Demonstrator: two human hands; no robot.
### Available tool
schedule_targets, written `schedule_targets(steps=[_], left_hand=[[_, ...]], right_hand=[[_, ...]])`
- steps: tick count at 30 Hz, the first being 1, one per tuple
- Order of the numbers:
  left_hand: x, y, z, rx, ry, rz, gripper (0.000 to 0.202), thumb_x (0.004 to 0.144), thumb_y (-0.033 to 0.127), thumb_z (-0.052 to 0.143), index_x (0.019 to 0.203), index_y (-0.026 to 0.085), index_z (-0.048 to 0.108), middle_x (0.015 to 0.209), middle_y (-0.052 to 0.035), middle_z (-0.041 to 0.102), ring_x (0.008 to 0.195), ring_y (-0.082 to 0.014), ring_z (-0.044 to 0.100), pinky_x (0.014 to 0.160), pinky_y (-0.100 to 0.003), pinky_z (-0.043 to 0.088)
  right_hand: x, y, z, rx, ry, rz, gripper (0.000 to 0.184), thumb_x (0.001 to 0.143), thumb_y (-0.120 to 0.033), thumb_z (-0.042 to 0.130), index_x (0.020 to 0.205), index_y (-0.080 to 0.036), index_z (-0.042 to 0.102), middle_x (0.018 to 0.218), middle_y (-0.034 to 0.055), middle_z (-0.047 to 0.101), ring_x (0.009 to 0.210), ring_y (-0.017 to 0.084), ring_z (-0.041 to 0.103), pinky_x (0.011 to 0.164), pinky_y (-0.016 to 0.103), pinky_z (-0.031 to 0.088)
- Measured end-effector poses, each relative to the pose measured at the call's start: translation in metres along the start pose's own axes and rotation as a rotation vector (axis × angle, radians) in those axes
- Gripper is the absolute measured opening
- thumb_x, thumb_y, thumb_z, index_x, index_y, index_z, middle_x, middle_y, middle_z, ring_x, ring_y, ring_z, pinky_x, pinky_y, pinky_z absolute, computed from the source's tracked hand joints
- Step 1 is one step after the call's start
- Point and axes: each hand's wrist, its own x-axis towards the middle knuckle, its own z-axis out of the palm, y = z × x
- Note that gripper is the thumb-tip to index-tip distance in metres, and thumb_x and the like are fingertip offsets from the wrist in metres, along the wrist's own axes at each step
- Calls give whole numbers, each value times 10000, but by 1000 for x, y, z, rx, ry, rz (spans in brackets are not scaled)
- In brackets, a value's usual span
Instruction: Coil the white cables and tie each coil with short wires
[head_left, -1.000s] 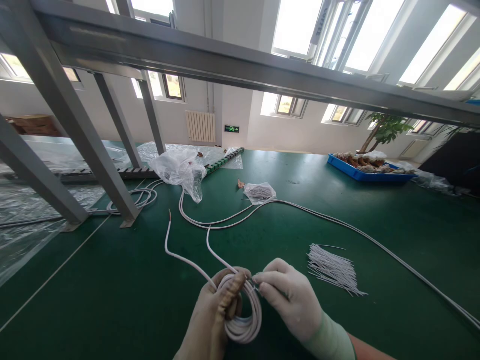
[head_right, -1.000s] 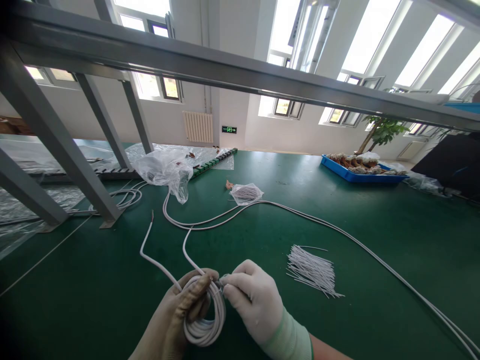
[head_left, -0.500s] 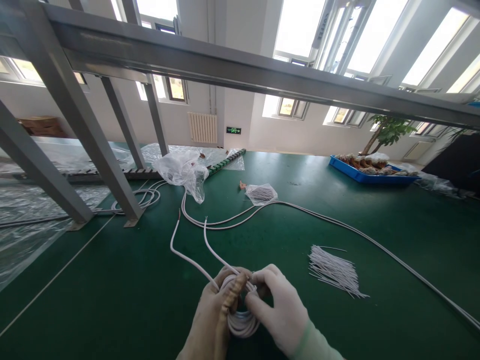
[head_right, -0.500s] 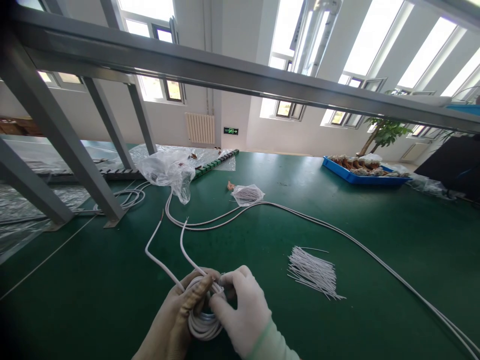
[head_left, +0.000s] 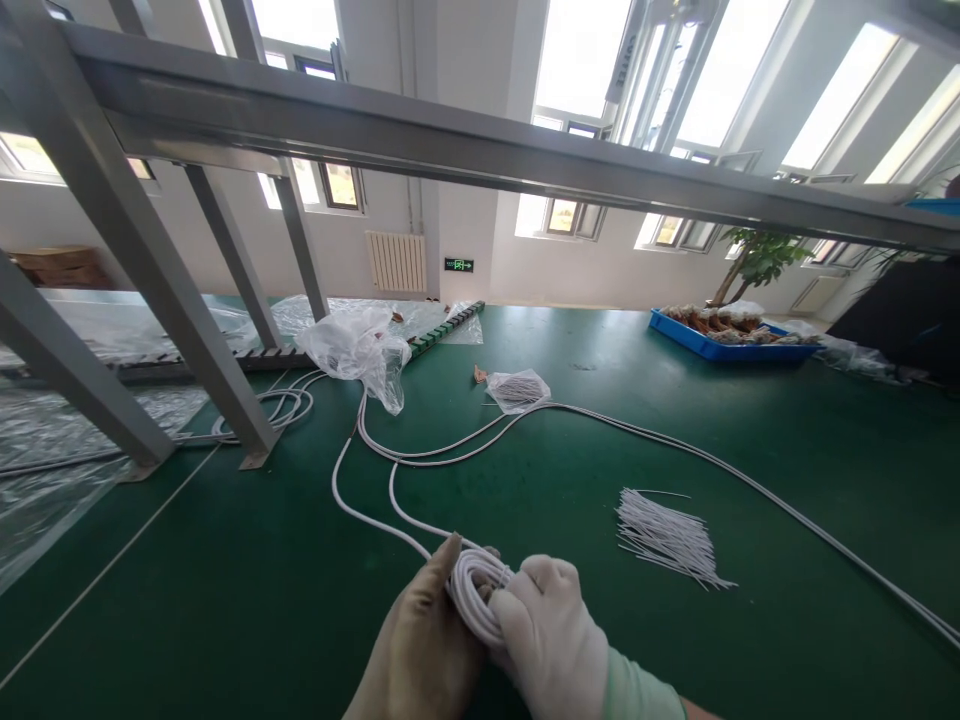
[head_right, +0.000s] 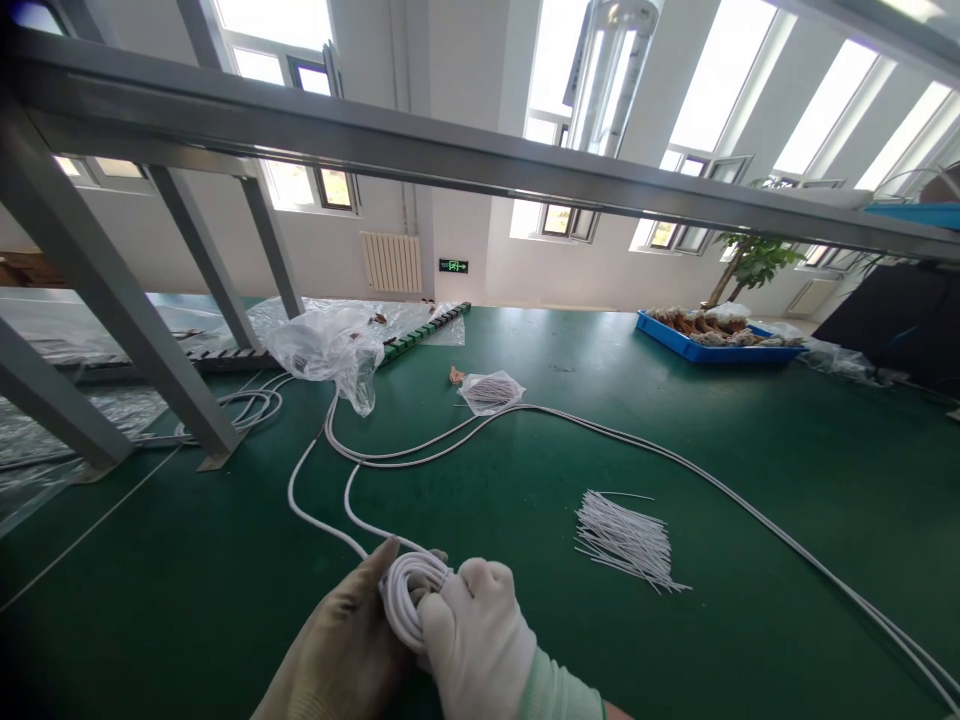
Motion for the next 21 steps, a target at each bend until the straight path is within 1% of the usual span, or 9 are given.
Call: schedule_targets(steps=[2,4,6,9,11,14,16,18,21], left_hand=[[2,7,2,-28,116,7,460,815,579,563,645,224,801,862,-114,803,958,-390,755,715,-485,563],[3,11,0,-23,148,35,286,780,487,687,718,234,806,882,-104,801,962,-367,746,753,-455,576],[3,15,-4,10,2,60,178,785,388,759,875,241,801,986,-94,782,1063,-327,700,883,-418,569],[-4,21,-7,31,-270,-10,256,850,446,742,994,235,759,996,-75,745,1095,-298,662,968,-394,528],[-10,27,-7,19,-344,-72,321,806,488,795,1017,253,735,976,-54,741,1033,-282,675,926,-373,533],[-20,33,-6,-8,-296,-117,317,809,475,803,1033,263,729,1020,-38,744,981,-236,685,873,-311,543],[-24,34,-5,-7,-251,-137,276,853,441,769,1047,248,733,1015,-41,742,916,-213,696,848,-297,561],[-25,33,-5,-14,-226,-158,267,850,417,781,1045,242,729,994,-39,743,864,-203,707,834,-301,582],[-23,31,-5,-47,-233,-180,314,788,405,849,1011,228,719,931,-31,744,842,-205,724,806,-298,599]], right_hand=[[6,2,-19,280,-70,211,200,918,-263,656,1104,-242,586,999,84,626,876,284,599,676,364,513],[13,1,-39,643,-140,378,244,1019,-403,544,1201,-243,575,1057,81,643,904,261,631,732,362,539],[19,-2,-53,930,-199,437,342,1050,-518,482,1187,-226,595,1051,75,673,932,260,652,804,386,546],[24,-7,-54,1127,-248,455,431,1011,-591,543,1142,-189,628,1074,92,694,992,286,659,859,416,543],[22,-8,-46,1103,-247,454,395,1023,-550,533,1149,-188,631,1075,96,700,1002,287,665,874,415,545],[14,-7,-29,807,-169,440,323,1048,-427,477,1255,-211,598,1111,105,692,1028,285,668,897,411,551],[8,-8,-22,561,-95,405,362,1045,-390,457,1348,-225,565,1167,125,677,1065,305,659,903,422,558],[5,-10,-18,402,-51,365,407,1051,-391,426,1405,-231,546,1212,141,670,1091,331,652,915,445,564],[4,-15,-19,376,-34,367,440,1058,-372,385,1447,-226,531,1254,148,669,1145,354,636,978,476,546]])
